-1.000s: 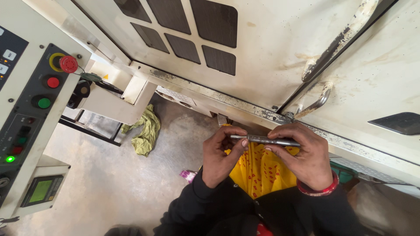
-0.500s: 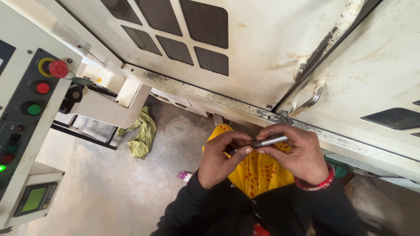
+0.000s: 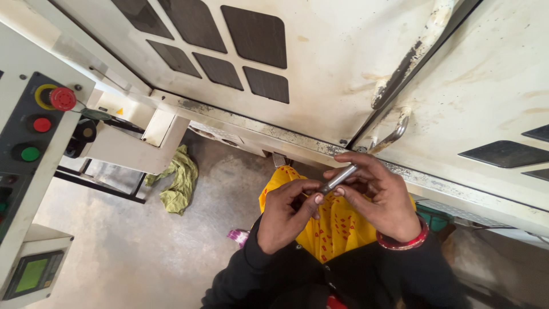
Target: The person picks up cylindrical metal rods from a tray, opens a machine door, and places the rods inside. They then close the door and continue handling additional rods, comparing and inspecting them by hand.
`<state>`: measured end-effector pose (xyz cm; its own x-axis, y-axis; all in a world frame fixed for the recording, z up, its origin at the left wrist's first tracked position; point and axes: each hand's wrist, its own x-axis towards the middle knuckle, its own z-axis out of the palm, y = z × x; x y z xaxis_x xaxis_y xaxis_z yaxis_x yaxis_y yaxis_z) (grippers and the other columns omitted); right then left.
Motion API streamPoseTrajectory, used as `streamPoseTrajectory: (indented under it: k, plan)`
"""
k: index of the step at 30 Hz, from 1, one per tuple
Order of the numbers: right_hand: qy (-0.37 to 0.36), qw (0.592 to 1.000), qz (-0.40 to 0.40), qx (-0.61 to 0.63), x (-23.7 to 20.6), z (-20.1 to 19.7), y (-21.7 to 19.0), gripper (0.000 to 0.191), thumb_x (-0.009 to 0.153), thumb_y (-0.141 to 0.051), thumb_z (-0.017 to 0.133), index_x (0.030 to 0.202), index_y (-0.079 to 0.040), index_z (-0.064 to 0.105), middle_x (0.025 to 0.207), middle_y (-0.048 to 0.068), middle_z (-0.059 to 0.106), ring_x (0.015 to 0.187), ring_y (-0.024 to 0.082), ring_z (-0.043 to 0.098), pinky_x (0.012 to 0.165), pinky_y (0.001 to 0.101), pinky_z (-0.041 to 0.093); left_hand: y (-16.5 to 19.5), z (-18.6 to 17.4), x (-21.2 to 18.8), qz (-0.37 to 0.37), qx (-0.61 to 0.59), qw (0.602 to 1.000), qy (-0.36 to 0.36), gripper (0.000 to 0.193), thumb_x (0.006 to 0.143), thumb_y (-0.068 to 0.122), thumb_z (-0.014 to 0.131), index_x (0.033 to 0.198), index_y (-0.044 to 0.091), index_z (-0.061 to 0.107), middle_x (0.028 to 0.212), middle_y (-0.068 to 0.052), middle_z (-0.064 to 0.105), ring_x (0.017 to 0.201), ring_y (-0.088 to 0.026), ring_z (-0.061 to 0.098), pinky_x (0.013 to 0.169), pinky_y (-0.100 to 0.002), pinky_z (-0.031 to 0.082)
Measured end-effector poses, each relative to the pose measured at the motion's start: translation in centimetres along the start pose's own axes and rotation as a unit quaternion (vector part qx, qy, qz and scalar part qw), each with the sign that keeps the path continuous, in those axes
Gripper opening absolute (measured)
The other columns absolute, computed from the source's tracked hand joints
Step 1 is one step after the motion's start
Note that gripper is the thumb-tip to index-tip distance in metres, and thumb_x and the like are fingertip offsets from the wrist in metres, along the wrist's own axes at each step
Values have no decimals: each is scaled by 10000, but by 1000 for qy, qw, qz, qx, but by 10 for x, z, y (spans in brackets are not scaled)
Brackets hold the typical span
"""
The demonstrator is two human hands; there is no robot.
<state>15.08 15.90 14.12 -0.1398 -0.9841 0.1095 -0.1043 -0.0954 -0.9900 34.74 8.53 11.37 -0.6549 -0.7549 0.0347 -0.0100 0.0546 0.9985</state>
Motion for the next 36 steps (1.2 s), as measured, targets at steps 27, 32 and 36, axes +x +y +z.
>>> streamPoseTrajectory:
  k: [27, 32, 36]
  plan:
    - [55, 979, -68, -184, 3, 17, -1, 437, 835, 48, 724, 1243, -22, 583, 1097, 96, 741, 1024, 188, 782, 881, 317, 608, -3, 3, -1, -3, -26, 1000, 5, 197, 994, 77, 677, 1147, -46, 693, 963, -93, 724, 654, -102, 699, 571, -228, 558]
    - [72, 977, -65, -190, 0, 23, -3, 467, 821, 45, 716, 1261, -30, 579, 1082, 92, 745, 999, 190, 785, 861, 317, 614, -5, 5, -1, -1, -20, 1000, 6, 198, 995, 78, 676, 1144, -51, 690, 934, -90, 718, 649, -105, 704, 575, -230, 556]
    - [63, 973, -63, -211, 1, 20, -4, 528, 834, 40, 693, 1340, -49, 572, 1070, 88, 768, 950, 181, 793, 836, 306, 648, -7, 5, -2, -8, -42, 999, 6, 215, 1017, 92, 647, 1164, -57, 692, 927, -93, 728, 655, -110, 696, 590, -236, 560]
